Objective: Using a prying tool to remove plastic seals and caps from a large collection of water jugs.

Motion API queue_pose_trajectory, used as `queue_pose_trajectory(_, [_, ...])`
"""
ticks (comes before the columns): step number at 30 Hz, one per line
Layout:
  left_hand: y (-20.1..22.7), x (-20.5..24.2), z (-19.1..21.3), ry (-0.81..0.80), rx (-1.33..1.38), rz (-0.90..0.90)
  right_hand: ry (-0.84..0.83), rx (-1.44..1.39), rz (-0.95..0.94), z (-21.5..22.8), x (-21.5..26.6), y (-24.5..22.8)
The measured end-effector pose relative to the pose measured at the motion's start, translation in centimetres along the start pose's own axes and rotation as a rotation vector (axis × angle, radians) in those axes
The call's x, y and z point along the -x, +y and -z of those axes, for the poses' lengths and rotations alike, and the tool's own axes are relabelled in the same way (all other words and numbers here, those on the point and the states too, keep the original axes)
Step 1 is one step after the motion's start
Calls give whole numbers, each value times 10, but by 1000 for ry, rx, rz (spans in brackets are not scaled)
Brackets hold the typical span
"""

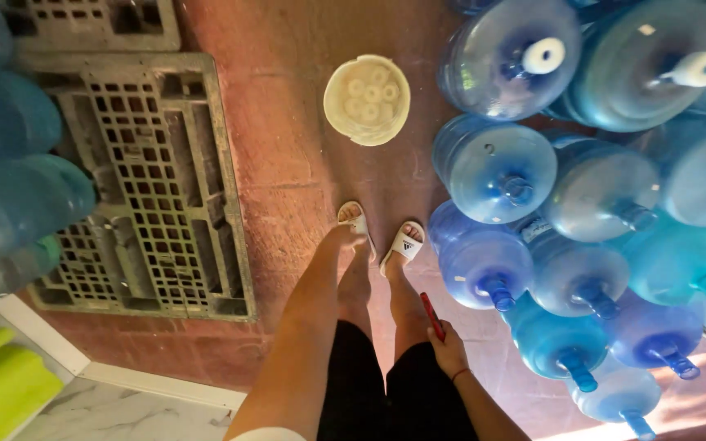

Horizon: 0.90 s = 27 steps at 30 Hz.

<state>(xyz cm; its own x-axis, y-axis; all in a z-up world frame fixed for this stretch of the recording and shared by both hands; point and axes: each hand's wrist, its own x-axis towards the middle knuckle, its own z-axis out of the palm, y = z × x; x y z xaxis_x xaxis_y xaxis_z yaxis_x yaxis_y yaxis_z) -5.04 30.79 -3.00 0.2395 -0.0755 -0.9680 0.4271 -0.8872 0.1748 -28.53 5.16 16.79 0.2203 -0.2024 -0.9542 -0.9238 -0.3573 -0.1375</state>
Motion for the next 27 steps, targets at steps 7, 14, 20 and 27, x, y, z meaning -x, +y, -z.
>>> queue_pose_trajectory(7, [33,179,-12,330,115,-174,82,-176,-34,76,-32,9])
queue_pose_trajectory(14, [156,163,27,436,-63,-583,302,-311,216,216,-54,-195])
queue_pose_trajectory(20, [335,28,97,644,-207,-908,275,-244,87,309,-164,-321])
queue_pose_trajectory(27, [455,-86,122,213,-257,-825,134,87,-255,334,-177,-427])
